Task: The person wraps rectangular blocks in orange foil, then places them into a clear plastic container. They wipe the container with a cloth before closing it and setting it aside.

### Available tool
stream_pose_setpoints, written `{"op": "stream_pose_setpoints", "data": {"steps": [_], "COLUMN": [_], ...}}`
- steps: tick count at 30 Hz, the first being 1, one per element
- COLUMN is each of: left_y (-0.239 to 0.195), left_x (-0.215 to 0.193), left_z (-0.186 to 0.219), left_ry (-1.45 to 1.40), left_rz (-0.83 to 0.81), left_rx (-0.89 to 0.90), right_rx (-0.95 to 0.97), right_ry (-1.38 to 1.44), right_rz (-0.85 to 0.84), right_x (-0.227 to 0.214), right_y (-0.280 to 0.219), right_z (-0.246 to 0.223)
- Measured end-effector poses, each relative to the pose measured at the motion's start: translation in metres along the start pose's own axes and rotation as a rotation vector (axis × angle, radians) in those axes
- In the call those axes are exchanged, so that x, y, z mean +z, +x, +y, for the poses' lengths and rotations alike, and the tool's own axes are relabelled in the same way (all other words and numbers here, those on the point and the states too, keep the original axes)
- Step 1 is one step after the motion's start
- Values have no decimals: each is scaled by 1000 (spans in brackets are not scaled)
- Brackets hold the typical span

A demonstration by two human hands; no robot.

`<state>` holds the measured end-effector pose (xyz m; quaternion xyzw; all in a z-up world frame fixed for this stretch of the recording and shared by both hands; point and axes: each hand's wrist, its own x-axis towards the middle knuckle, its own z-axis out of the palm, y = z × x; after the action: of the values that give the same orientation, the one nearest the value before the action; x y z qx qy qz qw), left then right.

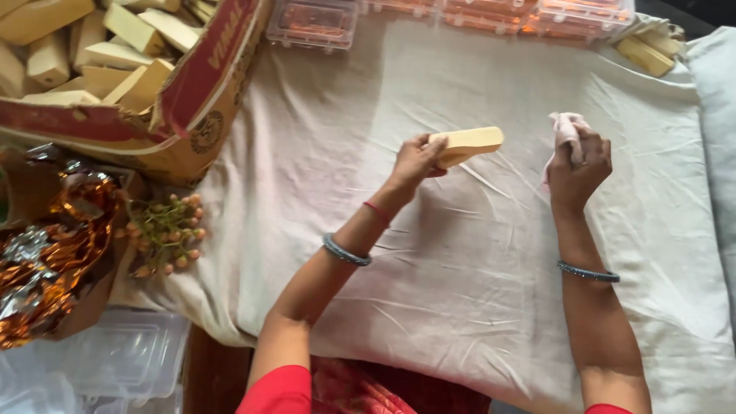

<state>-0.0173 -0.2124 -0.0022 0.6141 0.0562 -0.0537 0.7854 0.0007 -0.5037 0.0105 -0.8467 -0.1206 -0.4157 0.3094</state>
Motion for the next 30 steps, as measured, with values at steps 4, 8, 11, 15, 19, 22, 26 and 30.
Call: {"op": "stream_pose_setpoints", "data": {"steps": [4,8,11,15,19,22,26,30], "left_y": [7,19,5,-25,-37,-38,-50,-74], "left_x": [51,70,71,63,66,66,54,9], "left_z": [0,-20,-15,12,7,-7,-5,25], "left_ry": [39,447,886,1027,1153,1281,1160,856], "left_rz": [1,63,179,183,75,76,42,77], "left_rx": [18,222,377,717,760,818,763,136], "right_rx": [171,140,135,168,116,88,173,172], "right_ry": [124,130,142,132,127,123,151,191], "right_rz": [106,109,109,104,88,81,77,59], "right_x": [-6,-5,-2,-2,-4,-5,-5,-5], "right_y": [3,3,4,5,5,6,9,3], "right_z": [1,-3,3,-3,-10,-11,-16,-13]}}
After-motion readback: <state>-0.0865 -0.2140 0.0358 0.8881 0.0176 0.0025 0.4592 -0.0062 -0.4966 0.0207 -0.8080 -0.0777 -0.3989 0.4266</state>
